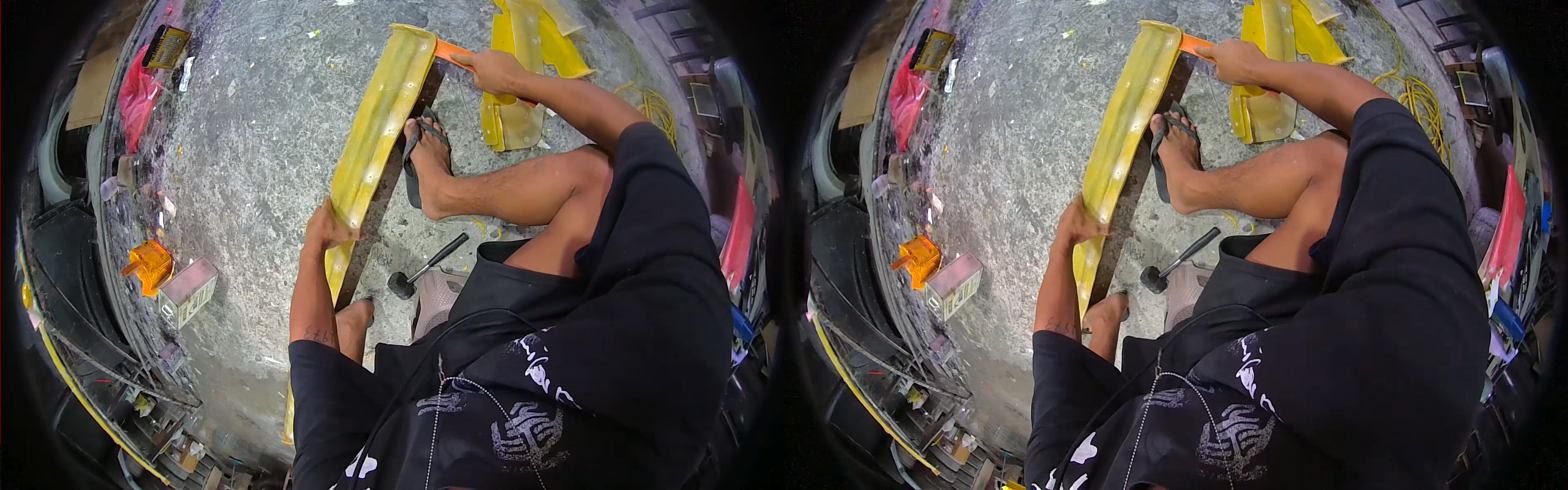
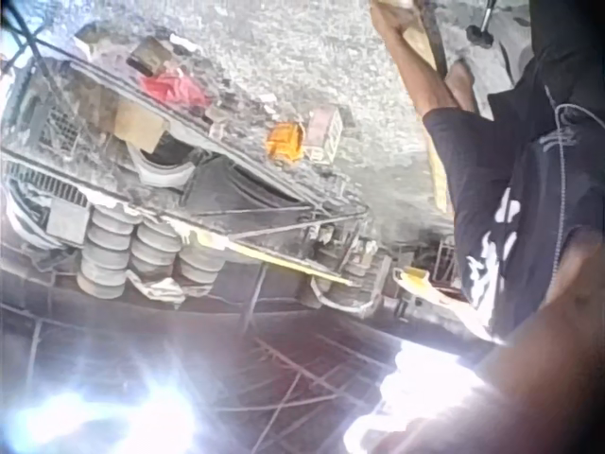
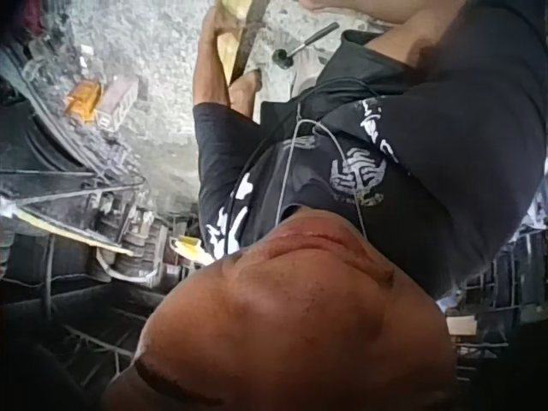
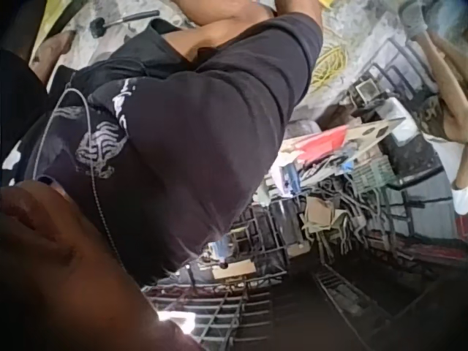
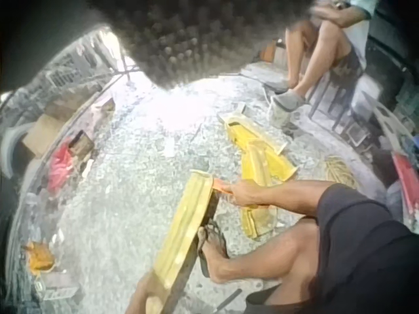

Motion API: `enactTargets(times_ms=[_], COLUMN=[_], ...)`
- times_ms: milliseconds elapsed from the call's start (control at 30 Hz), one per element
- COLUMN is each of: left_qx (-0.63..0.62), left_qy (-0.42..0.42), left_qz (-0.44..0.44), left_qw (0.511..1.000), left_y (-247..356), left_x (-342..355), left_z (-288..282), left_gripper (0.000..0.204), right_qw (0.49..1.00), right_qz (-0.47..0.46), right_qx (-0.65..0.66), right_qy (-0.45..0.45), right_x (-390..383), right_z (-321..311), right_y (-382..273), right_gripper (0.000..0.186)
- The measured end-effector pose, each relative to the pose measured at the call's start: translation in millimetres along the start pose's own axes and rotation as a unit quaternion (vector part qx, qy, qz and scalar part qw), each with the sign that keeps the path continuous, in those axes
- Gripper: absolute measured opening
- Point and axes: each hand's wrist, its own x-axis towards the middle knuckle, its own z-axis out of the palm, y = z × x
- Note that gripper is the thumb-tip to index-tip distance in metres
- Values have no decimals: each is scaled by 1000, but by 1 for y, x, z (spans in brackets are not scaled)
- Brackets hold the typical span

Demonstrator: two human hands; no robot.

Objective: The recorder is repairing or cleaning a yellow car bumper lip using an orange pipe-like tool and a hammer while sitting on the workshop floor.

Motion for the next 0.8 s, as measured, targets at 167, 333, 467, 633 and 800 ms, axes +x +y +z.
enactTargets(times_ms=[167, 333, 467, 633, 800], left_qx=[-18, -58, -55, -71, -88], left_qy=[-11, -41, -28, -16, -20], left_qz=[-56, -97, -114, -56, -64], left_qw=[998, 993, 992, 996, 994], left_y=[17, 13, 6, 18, -5], left_x=[11, 2, -8, 15, 9], left_z=[-4, 1, 13, 21, 7], left_gripper=[131, 131, 135, 127, 120], right_qw=[997, 831, 849, 910, 922], right_qz=[-25, 116, 139, 132, 79], right_qx=[25, 490, 464, 363, 378], right_qy=[61, -236, -211, -151, 4], right_x=[5, -17, -41, -21, -21], right_z=[3, -21, -18, -17, 27], right_y=[23, 34, 6, 38, -26], right_gripper=[66, 35, 27, 26, 22])
